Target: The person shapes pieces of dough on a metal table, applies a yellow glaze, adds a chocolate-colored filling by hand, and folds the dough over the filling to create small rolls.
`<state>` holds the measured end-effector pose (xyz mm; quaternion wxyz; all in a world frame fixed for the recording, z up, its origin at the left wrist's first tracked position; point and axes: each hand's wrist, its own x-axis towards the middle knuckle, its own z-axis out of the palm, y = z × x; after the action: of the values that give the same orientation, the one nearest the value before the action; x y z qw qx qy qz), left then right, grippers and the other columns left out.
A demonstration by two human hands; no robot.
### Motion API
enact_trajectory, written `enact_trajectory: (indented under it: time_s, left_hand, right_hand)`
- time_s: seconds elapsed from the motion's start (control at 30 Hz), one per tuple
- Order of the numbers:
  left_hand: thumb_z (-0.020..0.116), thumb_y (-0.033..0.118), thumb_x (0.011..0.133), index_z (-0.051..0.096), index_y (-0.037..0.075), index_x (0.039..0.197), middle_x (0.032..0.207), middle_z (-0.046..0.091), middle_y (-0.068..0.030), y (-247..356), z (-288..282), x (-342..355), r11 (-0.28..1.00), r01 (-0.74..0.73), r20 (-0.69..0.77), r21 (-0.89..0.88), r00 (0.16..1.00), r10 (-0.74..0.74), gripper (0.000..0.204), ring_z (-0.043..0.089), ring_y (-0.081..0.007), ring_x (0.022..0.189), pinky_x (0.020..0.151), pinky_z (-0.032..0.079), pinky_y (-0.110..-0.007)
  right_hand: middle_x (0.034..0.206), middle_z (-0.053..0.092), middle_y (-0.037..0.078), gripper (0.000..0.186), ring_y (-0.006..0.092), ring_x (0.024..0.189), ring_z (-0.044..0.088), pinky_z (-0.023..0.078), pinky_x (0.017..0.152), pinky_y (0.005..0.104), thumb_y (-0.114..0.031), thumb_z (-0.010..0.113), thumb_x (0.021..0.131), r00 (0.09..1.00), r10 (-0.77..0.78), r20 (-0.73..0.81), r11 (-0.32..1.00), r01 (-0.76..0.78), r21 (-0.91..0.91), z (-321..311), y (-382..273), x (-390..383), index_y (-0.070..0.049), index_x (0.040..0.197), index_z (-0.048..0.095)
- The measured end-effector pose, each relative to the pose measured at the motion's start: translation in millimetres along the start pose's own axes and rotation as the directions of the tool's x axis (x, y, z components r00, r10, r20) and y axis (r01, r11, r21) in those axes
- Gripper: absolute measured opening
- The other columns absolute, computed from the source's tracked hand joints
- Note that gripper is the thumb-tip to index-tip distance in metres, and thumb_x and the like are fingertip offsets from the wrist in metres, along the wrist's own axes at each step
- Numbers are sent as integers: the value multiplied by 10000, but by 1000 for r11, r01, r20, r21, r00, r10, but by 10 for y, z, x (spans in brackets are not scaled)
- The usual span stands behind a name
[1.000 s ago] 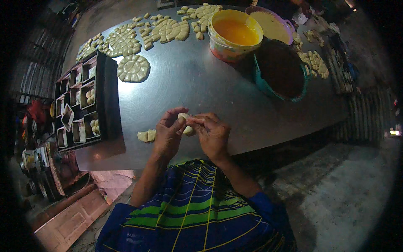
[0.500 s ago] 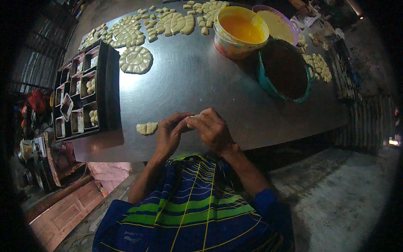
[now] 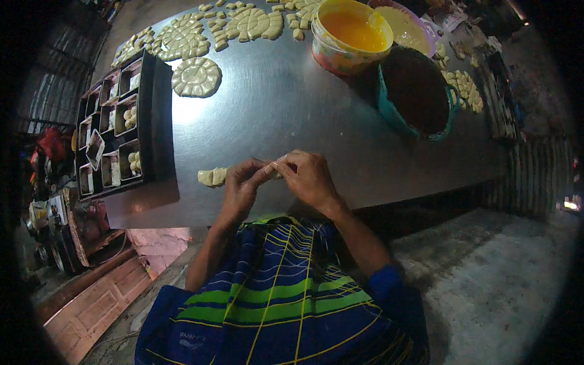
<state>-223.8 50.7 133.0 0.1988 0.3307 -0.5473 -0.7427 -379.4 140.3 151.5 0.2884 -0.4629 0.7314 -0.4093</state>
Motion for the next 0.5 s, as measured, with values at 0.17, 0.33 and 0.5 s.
enact_trajectory:
  time_s: [0.17, 0.33, 0.5]
  left_hand:
    - [649, 86, 934, 534, 11, 1273, 1030, 699, -121, -35, 16, -38, 988, 30, -55, -155, 998, -39, 366, 644, -188, 1014, 934, 496, -332]
    - [597, -66, 845, 318, 61, 1462, 1018, 674, -99, -258, -127, 0, 857, 131, 41, -499, 991, -127, 689, 615, -222, 1119, 996, 462, -353]
    - [580, -107, 735, 323, 59, 1473, 995, 681, -86, -512, -243, -65, 753, 142, 119, -642, 989, -85, 799, 600, -226, 1173, 1024, 446, -361]
  right_hand:
    - [825, 724, 117, 188, 179, 773, 695, 533, 693, 326, -180, 769, 846, 981, 166, 102, 978, -177, 113, 47, 111, 64, 2, 859, 726]
    - [955, 729, 105, 256, 140, 833, 681, 554, 762, 295, -62, 768, 831, 985, 137, 107, 912, -168, 374, 239, 305, -1, -10, 1054, 654]
    - [1018, 722, 116, 375, 154, 940, 684, 560, 802, 295, 46, 707, 842, 976, 182, 116, 907, -213, 364, 322, 193, -137, -16, 1192, 589]
